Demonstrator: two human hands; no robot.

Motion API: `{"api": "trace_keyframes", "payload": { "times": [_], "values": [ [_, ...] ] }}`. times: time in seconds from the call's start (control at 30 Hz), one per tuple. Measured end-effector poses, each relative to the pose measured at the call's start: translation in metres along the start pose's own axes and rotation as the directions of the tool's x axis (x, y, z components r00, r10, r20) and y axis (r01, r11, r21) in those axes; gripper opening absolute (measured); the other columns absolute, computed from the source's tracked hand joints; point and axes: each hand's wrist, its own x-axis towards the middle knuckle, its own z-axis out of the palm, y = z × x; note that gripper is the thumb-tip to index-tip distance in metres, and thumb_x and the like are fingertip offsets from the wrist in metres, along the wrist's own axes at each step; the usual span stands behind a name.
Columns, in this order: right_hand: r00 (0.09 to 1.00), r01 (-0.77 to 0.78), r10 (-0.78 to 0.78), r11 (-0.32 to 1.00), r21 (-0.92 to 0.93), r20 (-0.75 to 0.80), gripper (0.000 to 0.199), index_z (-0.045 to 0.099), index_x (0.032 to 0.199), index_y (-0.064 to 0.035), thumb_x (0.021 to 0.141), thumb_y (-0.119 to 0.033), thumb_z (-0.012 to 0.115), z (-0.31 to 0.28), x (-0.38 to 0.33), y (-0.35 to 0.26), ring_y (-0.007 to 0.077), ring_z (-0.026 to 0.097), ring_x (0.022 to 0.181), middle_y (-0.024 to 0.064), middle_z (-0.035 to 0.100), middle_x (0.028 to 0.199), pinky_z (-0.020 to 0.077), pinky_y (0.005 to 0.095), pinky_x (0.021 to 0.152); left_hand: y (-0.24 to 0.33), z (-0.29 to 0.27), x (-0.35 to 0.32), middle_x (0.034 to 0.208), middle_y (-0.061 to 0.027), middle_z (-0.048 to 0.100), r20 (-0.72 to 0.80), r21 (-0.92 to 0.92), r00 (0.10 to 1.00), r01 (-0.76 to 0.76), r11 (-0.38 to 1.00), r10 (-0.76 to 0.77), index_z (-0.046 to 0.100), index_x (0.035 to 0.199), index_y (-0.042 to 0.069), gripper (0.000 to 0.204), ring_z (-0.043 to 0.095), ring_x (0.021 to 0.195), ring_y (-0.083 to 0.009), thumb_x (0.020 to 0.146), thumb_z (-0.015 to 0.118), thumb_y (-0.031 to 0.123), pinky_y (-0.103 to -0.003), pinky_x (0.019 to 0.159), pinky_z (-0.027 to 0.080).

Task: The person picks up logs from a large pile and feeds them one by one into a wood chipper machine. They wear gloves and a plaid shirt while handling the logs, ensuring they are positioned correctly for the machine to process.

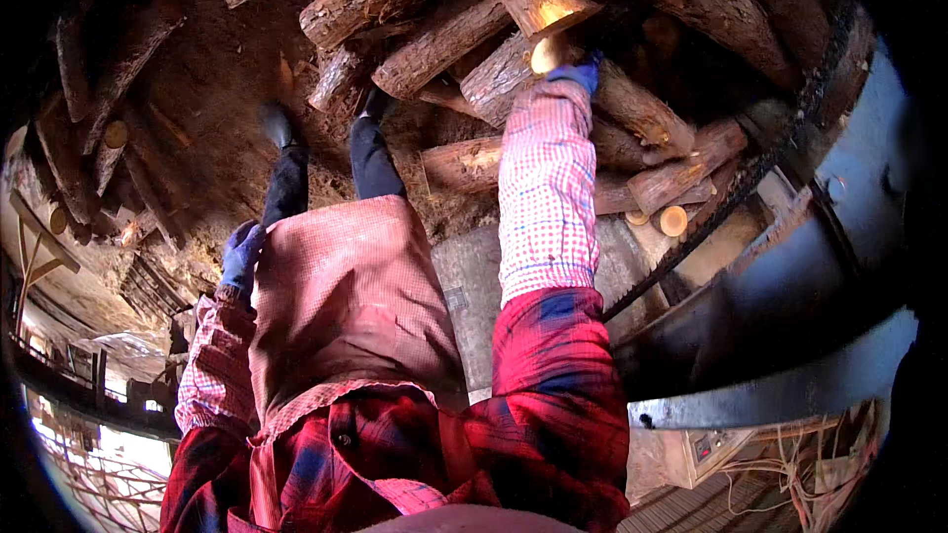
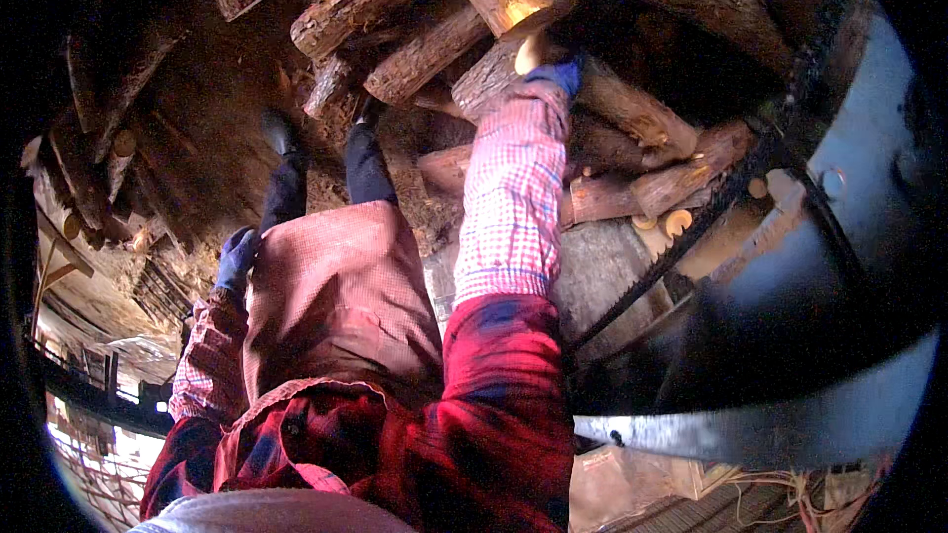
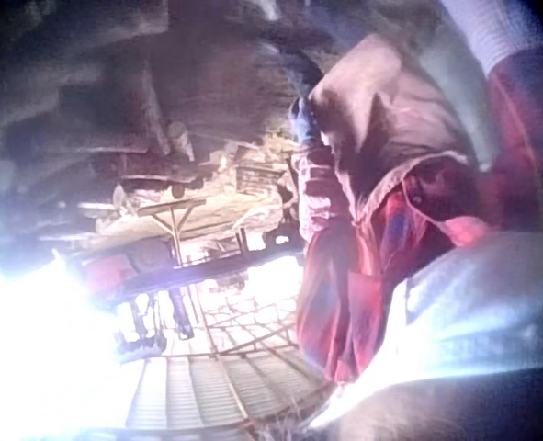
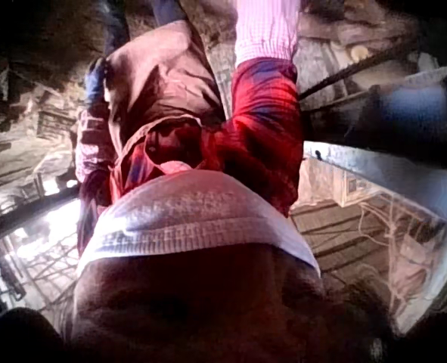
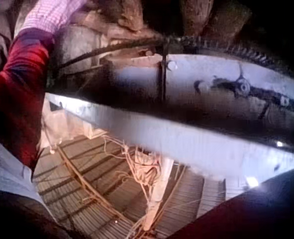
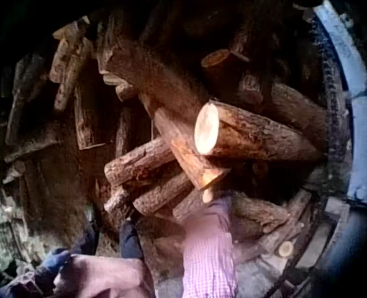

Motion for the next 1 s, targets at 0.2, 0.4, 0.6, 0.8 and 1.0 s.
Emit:
{"api": "trace_keyframes", "payload": {
  "times": [0.2, 0.4, 0.6, 0.8, 1.0],
  "values": [
    [0.987, -0.023, -0.016, 0.97, 0.241, 0.16, 0.059, 0.057, 0.119, -0.0085, 0.084, -0.057, 0.056, -0.115, -0.106, -0.042, 0.0267, 0.058, 0.106, 0.0083, 0.06, 0.118, 0.0467, 0.0438, 0.094, 0.013, -0.024, -0.007, 0.084, 0.0001, 0.062, 0.181, 0.003, 0.982, -0.045, 0.999, 0.044, 0.06, 0.111, 0.005, 0.032, 0.056, 0.069, -0.0111, 0.089, 0.063, 0.028, -0.026, 0.061, 0.046],
    [0.935, -0.287, 0.144, 0.844, 0.454, 0.324, 0.061, 0.047, 0.134, -0.0116, 0.085, -0.044, 0.062, -0.145, -0.322, -0.041, 0.0299, 0.047, 0.123, 0.0077, 0.051, 0.135, 0.0329, 0.047, 0.107, 0.103, 0.012, -0.051, 0.112, -0.0092, 0.062, 0.272, 0.148, 0.921, -0.328, 0.933, 0.28, 0.049, 0.128, 0.002, 0.048, 0.058, 0.099, -0.0171, 0.088, 0.064, 0.025, -0.031, 0.087, 0.048],
    [0.605, -0.571, 0.374, 0.819, 0.055, 0.702, 0.056, 0.046, 0.132, -0.0052, 0.089, -0.04, 0.057, -0.157, -0.504, -0.079, 0.0283, 0.054, 0.113, 0.0139, 0.056, 0.125, 0.0396, 0.044, 0.102, 0.188, 0.07, -0.155, 0.134, -0.0169, 0.049, 0.687, 0.331, 0.068, -0.915, -0.229, 0.723, 0.044, 0.134, 0.001, 0.067, 0.047, 0.123, -0.0332, 0.076, 0.068, 0.026, -0.04, 0.104, 0.038],
    [0.466, -0.4, 0.59, 0.805, -0.439, 0.659, 0.045, 0.053, 0.127, -0.0062, 0.091, -0.032, 0.058, -0.158, -0.569, -0.115, 0.0189, 0.052, 0.118, 0.0087, 0.053, 0.131, 0.0399, 0.0381, 0.103, 0.236, 0.038, -0.296, 0.127, -0.025, 0.05, 0.719, -0.178, -0.612, -0.621, -0.764, 0.33, 0.048, 0.126, -0.003, 0.078, 0.05, 0.118, -0.04, 0.071, 0.061, 0.051, -0.054, 0.1, 0.038],
    [0.154, -0.48, 0.291, 0.857, -0.186, 0.944, 0.058, 0.049, 0.131, -0.0074, 0.091, -0.049, 0.054, -0.062, -0.648, -0.216, 0.024, 0.06, 0.105, 0.0089, 0.061, 0.12, 0.0496, 0.0422, 0.091, 0.234, -0.041, -0.327, 0.124, -0.0139, 0.054, 0.659, -0.288, -0.083, -0.946, 0.148, 0.747, 0.042, 0.131, 0.0, 0.092, 0.055, 0.11, -0.0292, 0.058, 0.085, 0.037, -0.042, 0.095, 0.045]
  ]
}}
